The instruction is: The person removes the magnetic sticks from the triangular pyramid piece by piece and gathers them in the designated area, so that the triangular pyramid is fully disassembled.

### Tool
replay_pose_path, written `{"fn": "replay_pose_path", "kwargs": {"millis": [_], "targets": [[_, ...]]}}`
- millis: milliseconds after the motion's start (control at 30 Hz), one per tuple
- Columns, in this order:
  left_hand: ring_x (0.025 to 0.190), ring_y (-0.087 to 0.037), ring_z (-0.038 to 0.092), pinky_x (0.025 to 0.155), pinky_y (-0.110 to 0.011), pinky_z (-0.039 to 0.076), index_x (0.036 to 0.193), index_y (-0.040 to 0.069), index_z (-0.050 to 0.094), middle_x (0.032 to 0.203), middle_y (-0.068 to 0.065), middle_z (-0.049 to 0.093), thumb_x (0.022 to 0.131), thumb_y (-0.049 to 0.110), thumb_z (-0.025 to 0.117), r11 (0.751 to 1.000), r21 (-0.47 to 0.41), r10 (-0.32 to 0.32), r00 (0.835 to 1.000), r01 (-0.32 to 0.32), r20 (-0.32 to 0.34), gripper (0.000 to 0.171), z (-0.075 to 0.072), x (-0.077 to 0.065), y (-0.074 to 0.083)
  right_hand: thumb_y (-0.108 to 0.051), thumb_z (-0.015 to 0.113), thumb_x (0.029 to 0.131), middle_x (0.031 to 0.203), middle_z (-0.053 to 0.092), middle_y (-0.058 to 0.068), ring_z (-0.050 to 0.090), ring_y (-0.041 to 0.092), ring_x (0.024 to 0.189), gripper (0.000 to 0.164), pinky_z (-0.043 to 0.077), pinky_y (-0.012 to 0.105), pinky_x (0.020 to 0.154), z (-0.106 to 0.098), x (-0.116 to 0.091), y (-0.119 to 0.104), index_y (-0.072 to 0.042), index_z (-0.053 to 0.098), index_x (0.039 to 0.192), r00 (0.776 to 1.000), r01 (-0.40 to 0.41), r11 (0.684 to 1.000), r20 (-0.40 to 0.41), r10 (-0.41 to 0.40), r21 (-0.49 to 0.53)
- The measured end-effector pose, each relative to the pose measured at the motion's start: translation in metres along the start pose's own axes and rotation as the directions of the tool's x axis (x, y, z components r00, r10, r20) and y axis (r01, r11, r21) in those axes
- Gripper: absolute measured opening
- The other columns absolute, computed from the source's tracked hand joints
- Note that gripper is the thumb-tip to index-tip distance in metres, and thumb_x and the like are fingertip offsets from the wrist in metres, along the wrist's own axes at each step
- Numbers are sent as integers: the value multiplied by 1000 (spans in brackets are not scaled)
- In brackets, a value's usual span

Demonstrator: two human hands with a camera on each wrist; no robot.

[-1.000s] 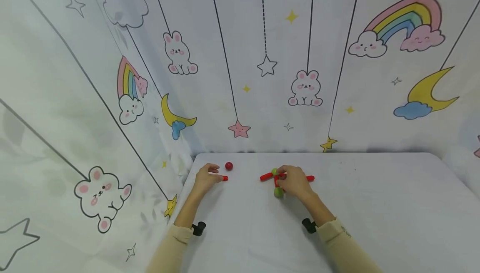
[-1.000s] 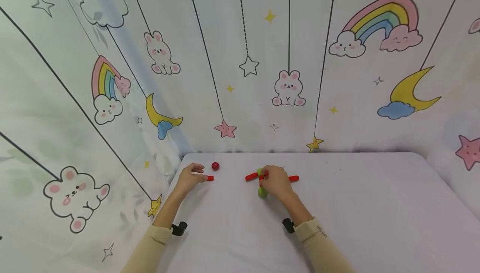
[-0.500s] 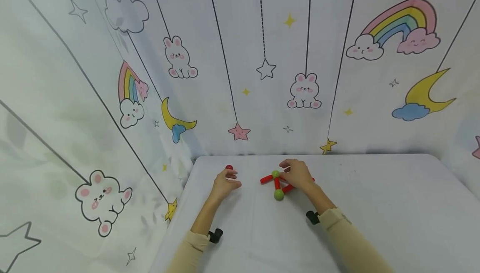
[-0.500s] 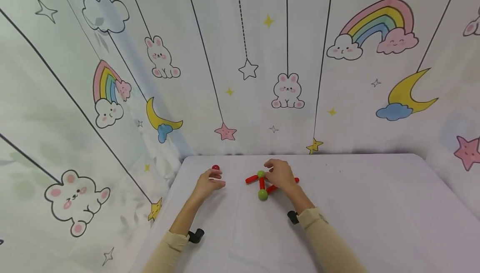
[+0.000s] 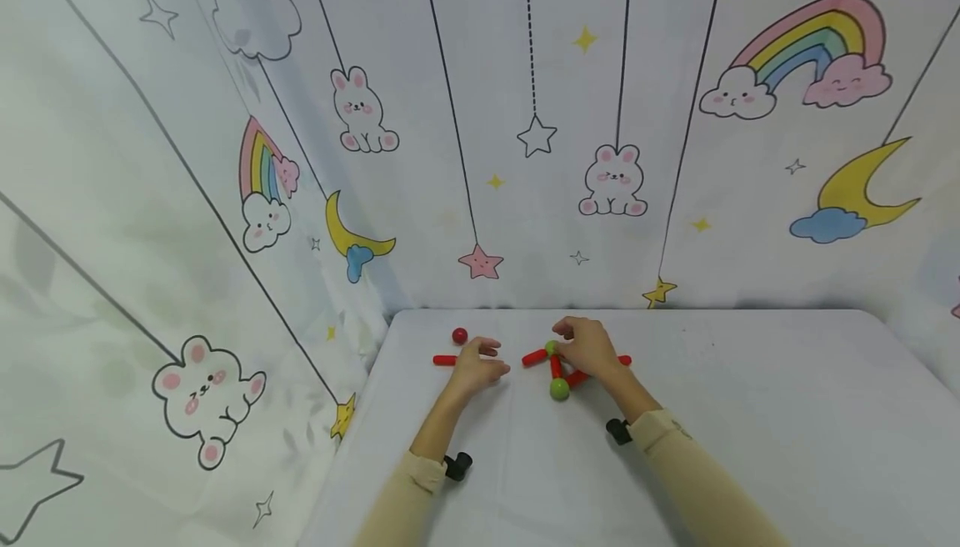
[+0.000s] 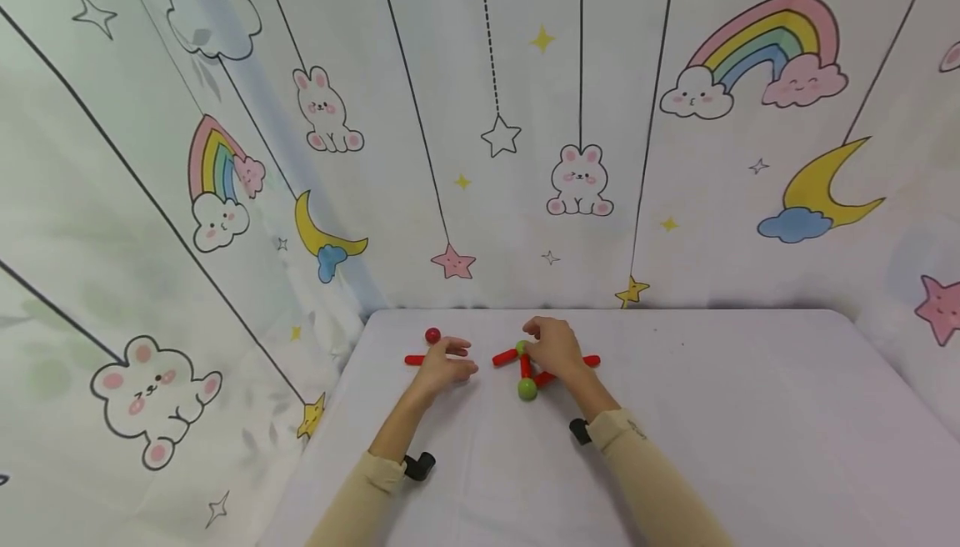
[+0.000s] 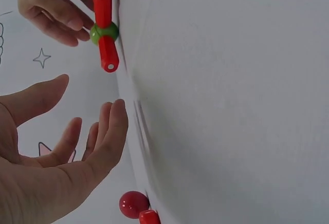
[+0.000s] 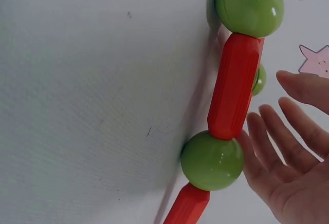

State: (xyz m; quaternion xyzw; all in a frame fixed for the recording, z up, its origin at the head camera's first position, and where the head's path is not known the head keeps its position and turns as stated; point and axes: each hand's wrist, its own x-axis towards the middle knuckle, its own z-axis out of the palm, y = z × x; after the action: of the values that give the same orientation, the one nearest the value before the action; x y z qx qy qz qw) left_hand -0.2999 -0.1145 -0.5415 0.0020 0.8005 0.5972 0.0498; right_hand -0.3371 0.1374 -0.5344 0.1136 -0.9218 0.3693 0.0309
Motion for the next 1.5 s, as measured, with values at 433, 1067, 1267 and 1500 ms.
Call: {"fn": "replay_pose_path", "kwargs": {"millis": [433,1067,1267,1500], "targets": [[103,-29,68,86,-40,62,139,-5,53,143,-26,52,90,-3,76,984,-148,-88,994,97,65,54,19,16,-4,-13,77,92,117,73,12,70,28,105,35,59,46,90,3,6,9,-3,71,125,999,-7,1000,45,5,28],[103,-30,71,89,-45,60,138,-9,51,138,-28,53,89,-9,74,945,-288,-133,987,155,92,54,38,28,-4,-12,80,89,113,75,10,71,29,106,34,56,49,93,13,8,12,-4,73,121,999,-19,999,45,17,51],[106,-31,66,90,-44,60,136,-10,53,134,-27,54,89,-10,75,931,-323,-153,986,168,70,52,40,30,-5,-12,83,87,113,76,8,72,27,106,37,56,48,93,16,9,10,-5,73,122,998,-45,997,49,42,61],[101,-31,66,88,-44,61,133,-15,54,132,-31,53,87,-17,72,908,-392,-153,988,146,16,49,43,33,-7,-11,85,85,108,77,5,72,23,101,42,56,46,91,17,11,7,-5,73,124,998,-39,997,51,36,71]]}}
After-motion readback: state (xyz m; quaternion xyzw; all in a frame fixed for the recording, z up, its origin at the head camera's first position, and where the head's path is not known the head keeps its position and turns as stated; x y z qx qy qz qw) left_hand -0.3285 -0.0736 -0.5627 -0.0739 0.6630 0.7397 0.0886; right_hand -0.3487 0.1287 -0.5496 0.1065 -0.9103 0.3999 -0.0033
